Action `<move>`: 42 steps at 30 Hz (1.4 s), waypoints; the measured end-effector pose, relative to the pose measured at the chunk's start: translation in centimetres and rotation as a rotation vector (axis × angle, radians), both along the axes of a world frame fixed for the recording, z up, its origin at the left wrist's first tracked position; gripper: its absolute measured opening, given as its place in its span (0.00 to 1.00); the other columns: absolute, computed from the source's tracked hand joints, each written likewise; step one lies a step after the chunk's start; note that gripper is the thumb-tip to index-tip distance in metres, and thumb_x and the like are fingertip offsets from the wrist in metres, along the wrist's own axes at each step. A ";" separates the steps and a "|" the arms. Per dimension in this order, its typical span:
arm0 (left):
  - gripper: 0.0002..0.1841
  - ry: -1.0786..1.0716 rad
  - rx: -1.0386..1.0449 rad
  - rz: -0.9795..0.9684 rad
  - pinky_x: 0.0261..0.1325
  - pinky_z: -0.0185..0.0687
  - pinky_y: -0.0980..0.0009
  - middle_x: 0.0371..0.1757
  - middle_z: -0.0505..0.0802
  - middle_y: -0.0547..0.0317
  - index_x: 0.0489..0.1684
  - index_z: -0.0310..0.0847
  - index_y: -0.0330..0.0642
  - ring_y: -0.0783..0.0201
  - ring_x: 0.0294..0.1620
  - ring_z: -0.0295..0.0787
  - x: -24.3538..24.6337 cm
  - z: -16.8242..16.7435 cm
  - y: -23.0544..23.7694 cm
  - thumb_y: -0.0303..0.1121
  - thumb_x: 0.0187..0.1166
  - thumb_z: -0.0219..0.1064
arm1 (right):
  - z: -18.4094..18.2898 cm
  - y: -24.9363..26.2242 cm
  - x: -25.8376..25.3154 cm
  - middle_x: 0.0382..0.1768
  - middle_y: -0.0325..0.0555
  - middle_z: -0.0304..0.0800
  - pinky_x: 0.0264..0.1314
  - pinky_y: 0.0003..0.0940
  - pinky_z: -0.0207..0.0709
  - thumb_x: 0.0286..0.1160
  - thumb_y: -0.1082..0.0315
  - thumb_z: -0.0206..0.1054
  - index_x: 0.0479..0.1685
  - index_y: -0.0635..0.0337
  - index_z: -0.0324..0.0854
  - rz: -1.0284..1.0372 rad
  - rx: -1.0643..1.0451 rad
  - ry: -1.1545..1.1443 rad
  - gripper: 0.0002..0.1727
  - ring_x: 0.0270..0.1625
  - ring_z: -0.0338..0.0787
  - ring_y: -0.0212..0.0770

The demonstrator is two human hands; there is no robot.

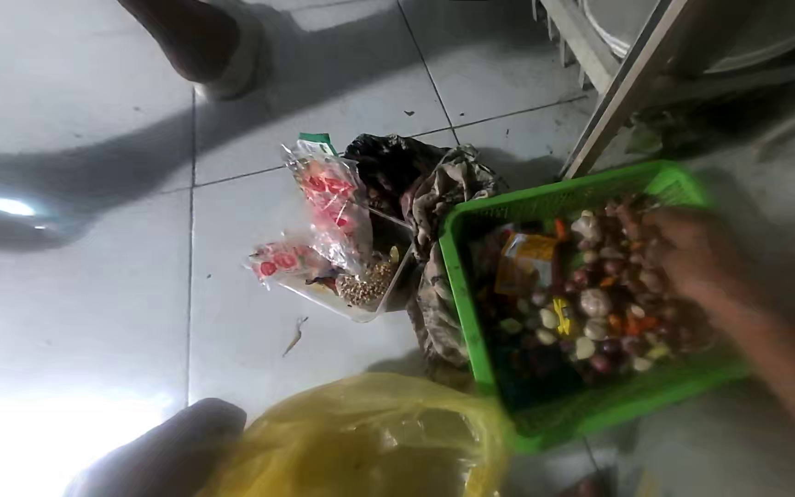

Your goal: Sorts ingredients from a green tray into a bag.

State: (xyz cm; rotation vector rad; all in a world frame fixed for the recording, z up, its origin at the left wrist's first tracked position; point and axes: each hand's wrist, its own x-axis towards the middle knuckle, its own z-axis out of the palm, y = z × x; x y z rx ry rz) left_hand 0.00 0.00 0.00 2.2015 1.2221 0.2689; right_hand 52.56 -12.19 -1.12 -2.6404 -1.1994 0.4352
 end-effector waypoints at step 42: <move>0.10 0.246 -0.098 0.141 0.50 0.82 0.56 0.38 0.91 0.26 0.42 0.82 0.14 0.47 0.38 0.89 5.0 3.2 -0.7 0.16 0.75 0.58 | 3.1 -1.5 -1.0 0.54 0.64 0.88 0.53 0.63 0.79 0.83 0.77 0.61 0.62 0.66 0.82 0.048 0.118 0.270 0.13 0.50 0.88 0.60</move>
